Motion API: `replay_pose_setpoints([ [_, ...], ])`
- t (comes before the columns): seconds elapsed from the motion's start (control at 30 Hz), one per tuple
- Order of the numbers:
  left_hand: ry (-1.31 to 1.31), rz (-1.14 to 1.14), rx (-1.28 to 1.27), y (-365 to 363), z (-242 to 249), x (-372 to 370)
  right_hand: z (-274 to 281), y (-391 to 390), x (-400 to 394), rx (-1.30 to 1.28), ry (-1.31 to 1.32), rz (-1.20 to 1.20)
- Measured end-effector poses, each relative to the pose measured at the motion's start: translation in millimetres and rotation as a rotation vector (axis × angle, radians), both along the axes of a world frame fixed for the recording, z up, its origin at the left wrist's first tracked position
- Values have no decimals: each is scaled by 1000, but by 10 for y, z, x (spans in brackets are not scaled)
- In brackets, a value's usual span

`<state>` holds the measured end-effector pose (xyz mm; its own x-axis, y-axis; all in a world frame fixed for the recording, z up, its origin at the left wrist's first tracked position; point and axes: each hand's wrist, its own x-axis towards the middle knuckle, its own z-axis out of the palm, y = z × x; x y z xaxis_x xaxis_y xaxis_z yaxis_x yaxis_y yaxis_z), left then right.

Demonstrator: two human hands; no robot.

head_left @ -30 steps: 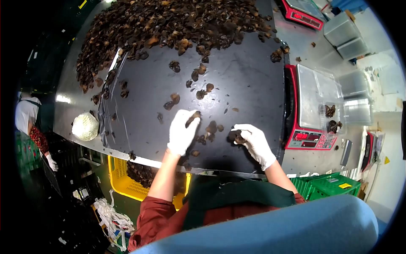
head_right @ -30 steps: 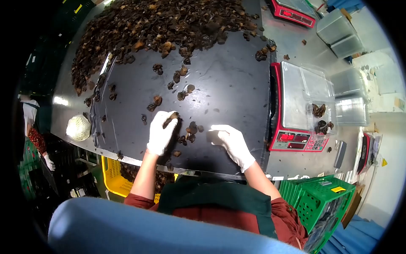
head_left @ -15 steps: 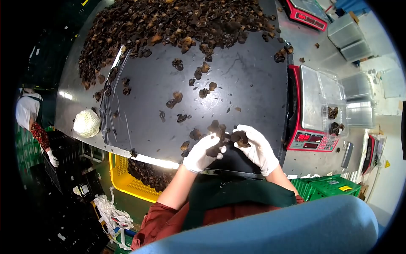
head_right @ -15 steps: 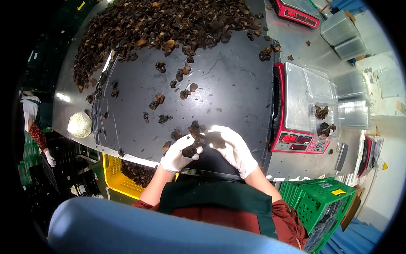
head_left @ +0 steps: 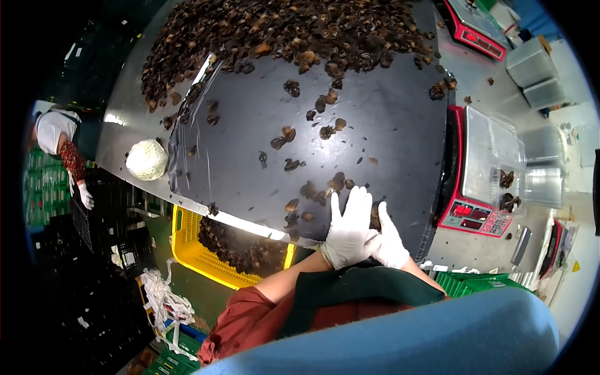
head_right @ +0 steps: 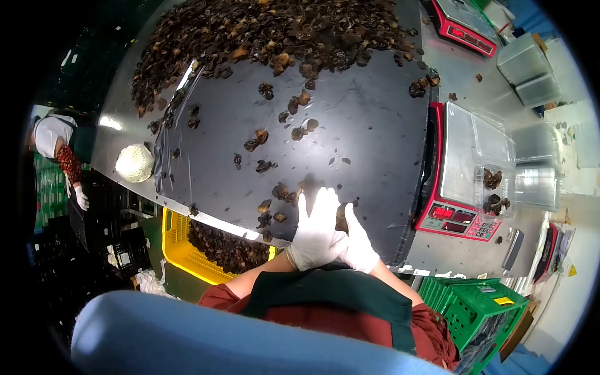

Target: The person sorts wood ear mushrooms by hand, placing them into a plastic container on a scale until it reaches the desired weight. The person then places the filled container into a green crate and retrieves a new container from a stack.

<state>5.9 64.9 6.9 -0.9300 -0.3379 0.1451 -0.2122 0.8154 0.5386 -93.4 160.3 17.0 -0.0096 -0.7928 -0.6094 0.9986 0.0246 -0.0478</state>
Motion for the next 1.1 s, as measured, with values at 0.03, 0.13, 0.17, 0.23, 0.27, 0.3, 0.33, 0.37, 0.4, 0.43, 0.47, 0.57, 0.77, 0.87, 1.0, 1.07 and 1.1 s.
replay_pose_setpoints([
  [0.03,-2,-10,10,7,35,1,-78,32,-11,48,48,-13],
  [0.13,128,-29,172,-31,228,-13,-159,63,-60,131,62,-78],
  [0.17,217,-49,262,-90,294,-15,-168,109,-112,30,56,-127],
  [0.23,359,76,90,-190,314,65,-144,338,-325,-151,98,-252],
  [0.27,266,117,32,-271,329,110,84,401,-460,-109,239,-296],
  [0.3,202,185,43,-358,244,204,283,497,-615,-107,389,-355],
  [0.33,142,213,50,-446,210,299,479,587,-776,-74,608,-447],
  [0.37,76,246,48,-534,175,405,622,667,-937,-45,820,-530],
  [0.4,41,264,44,-591,78,531,704,796,-1139,167,1105,-575],
  [0.43,-1,290,36,-621,-10,657,766,946,-1354,387,1374,-606],
  [0.47,-58,284,8,-636,-43,760,787,1061,-1546,578,1636,-650],
  [0.57,-273,279,-52,-608,-50,996,721,1447,-2069,1004,2114,-520],
  [0.77,-246,334,-122,-423,-665,1327,743,1156,-1722,980,2790,-358],
  [0.87,-318,355,-159,-493,-573,1145,445,788,-1107,361,2620,155],
  [1.0,-343,377,-128,-878,-433,797,-243,342,-793,402,2434,686],
  [1.07,-336,383,-128,-1143,-370,631,-466,108,-723,446,2431,729],
  [1.1,-311,386,-149,-1276,-356,555,-502,-46,-640,450,2437,737],
])
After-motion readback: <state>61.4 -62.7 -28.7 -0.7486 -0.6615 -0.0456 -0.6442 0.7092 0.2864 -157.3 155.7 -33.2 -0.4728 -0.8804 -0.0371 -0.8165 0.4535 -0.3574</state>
